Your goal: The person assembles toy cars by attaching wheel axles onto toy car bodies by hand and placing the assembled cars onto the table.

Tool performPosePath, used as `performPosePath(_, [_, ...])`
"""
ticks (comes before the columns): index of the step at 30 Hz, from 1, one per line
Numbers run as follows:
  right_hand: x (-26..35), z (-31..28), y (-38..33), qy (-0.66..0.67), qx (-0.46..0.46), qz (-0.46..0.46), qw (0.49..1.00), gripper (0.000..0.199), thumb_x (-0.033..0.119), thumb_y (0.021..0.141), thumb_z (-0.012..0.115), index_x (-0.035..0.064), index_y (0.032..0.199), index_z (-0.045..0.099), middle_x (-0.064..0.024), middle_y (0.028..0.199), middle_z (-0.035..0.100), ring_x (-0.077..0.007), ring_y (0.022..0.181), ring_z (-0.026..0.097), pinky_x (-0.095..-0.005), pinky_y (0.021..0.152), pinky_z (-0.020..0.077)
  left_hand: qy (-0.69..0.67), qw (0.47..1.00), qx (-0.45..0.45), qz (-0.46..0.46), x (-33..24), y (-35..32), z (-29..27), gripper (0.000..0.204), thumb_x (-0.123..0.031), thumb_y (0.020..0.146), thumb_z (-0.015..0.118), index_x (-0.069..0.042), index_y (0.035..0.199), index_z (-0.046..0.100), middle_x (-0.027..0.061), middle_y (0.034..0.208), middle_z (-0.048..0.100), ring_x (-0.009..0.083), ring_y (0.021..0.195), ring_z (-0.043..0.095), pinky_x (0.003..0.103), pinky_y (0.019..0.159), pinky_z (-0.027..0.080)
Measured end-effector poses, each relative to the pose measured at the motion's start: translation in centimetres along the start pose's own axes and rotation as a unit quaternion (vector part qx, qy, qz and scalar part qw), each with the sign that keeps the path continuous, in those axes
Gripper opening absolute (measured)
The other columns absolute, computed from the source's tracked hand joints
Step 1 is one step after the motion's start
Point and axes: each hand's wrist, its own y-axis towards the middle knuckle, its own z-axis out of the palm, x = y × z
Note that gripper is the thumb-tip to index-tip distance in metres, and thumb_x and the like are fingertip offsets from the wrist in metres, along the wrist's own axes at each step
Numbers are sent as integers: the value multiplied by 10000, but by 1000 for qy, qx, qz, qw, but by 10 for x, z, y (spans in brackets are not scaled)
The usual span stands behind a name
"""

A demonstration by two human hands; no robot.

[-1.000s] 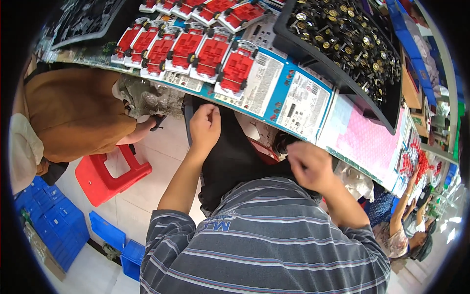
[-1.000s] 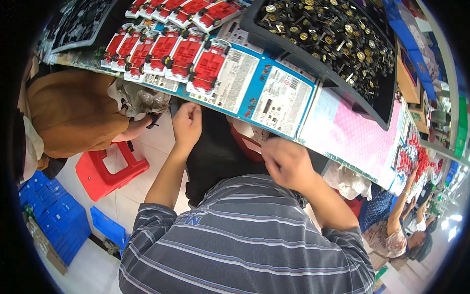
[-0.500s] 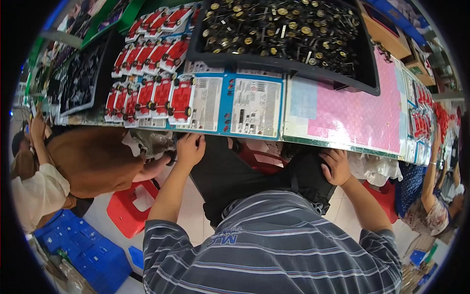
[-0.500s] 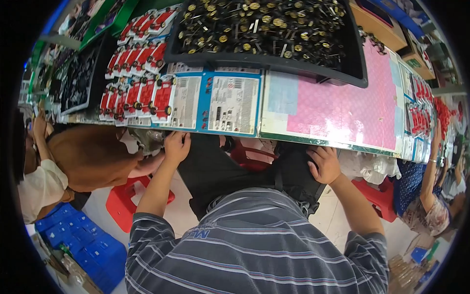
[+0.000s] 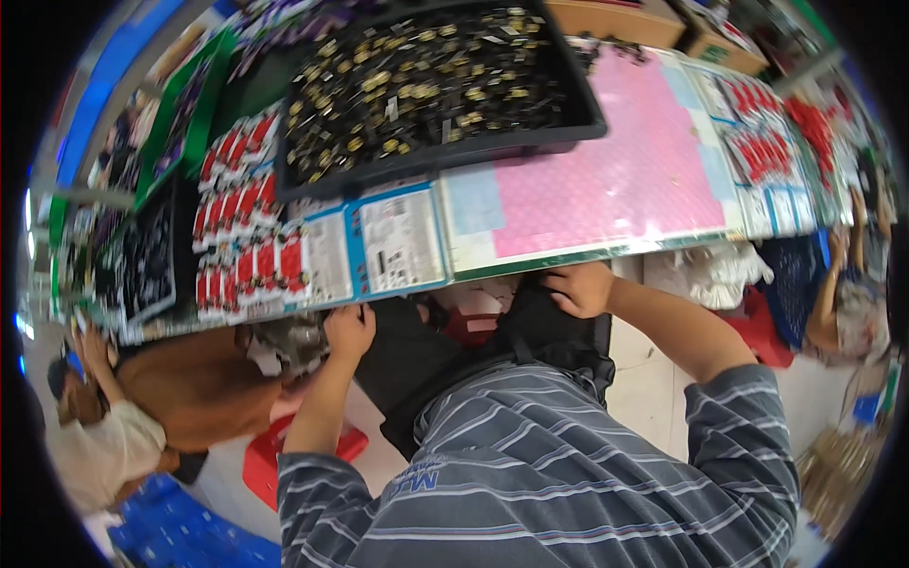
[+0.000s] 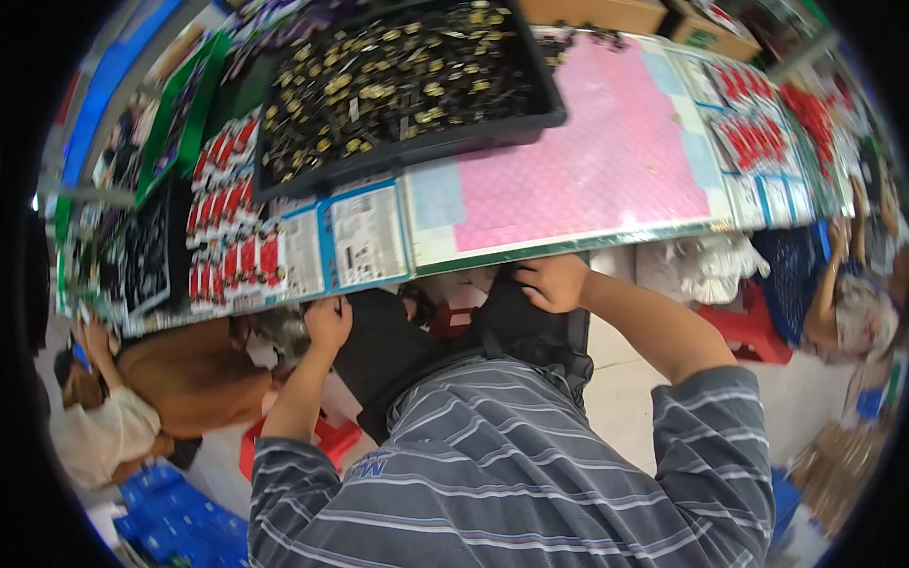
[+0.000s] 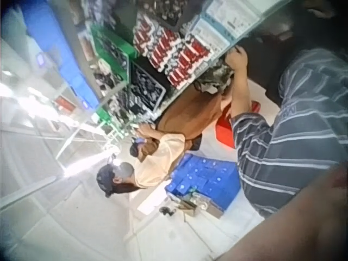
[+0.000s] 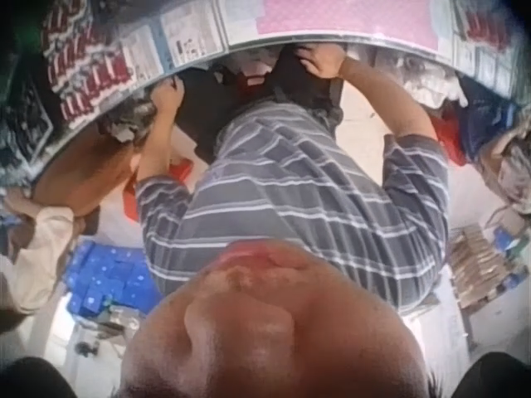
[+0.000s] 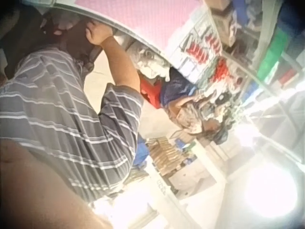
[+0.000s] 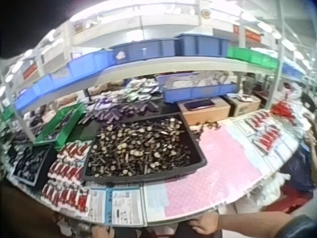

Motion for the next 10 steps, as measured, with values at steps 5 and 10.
performPosePath(5, [3, 4, 9, 0, -19, -23, 1000, 288, 259, 849, 573, 38, 1016, 655, -174, 1076, 635, -385, 1041, 625, -480, 885, 528, -270, 950, 109, 113, -120, 18, 7, 83, -145, 854, 672, -66, 852, 695, 140, 802, 689, 335, 689, 678, 428, 656, 560])
performPosePath(10, [0, 8, 2, 6, -3, -10, 1000, 235, 257, 837, 585, 44, 916, 644, -178, 995, 615, -383, 989, 625, -489, 858, 524, -545, 716, 164, 404, -323, 21, -8, 122, -143, 836, 717, -55, 913, 684, 145, 855, 663, 316, 718, 641, 387, 678, 533])
